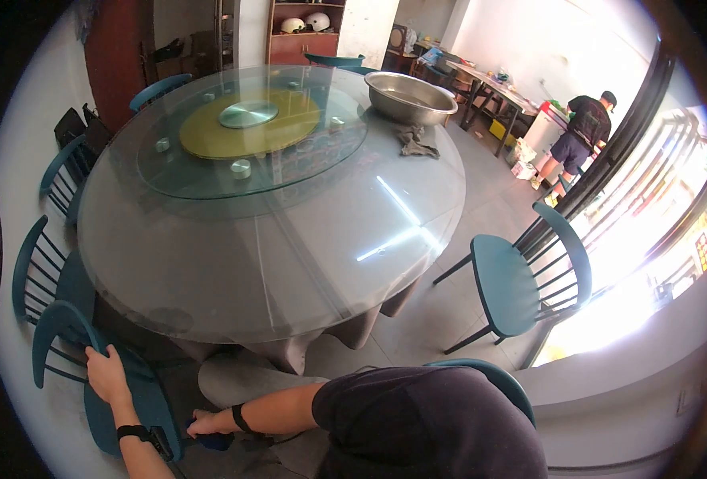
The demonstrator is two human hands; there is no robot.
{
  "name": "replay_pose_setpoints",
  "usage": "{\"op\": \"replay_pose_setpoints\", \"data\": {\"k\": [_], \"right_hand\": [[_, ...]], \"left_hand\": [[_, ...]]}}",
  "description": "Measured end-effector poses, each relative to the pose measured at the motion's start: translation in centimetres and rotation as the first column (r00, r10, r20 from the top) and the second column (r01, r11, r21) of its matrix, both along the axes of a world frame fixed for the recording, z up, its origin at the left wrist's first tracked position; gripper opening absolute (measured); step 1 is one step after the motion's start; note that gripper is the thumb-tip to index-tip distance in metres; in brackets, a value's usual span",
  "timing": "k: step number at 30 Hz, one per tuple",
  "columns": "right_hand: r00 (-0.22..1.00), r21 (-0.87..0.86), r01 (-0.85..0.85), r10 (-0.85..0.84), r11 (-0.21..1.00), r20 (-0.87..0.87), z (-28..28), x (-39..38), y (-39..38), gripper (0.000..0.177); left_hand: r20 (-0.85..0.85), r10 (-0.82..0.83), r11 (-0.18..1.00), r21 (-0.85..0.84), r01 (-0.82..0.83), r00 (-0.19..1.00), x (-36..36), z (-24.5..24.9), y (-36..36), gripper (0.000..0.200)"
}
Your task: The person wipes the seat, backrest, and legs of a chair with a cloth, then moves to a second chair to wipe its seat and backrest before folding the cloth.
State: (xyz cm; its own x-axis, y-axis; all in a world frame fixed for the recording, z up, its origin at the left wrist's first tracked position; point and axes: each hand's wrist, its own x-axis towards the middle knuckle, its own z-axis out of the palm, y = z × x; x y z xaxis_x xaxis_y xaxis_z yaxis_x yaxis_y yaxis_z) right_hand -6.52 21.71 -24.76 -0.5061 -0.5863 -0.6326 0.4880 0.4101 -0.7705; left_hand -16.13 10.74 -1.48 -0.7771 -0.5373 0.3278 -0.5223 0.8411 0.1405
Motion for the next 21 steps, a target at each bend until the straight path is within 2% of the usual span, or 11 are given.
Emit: {"op": "replay_pose_setpoints", "data": {"k": [13, 21], "right_hand": [[1.0, -0.004, -0.009, 0.009, 1.0, 0.024, 0.23, -0.02, 0.18, 0.074], [1.0, 0.02, -0.021, 0.021, 1.0, 0.003, 0.45, 0.07, 0.2, 0.081]], "left_hand": [[0.009, -0.002, 1.0, 0.0, 0.002, 1.0, 0.02, 0.2, 0.02, 0.035], [0.029, 0.006, 1.0, 0.002, -0.006, 1.0, 0.07, 0.55, 0.26, 0.035]]}}
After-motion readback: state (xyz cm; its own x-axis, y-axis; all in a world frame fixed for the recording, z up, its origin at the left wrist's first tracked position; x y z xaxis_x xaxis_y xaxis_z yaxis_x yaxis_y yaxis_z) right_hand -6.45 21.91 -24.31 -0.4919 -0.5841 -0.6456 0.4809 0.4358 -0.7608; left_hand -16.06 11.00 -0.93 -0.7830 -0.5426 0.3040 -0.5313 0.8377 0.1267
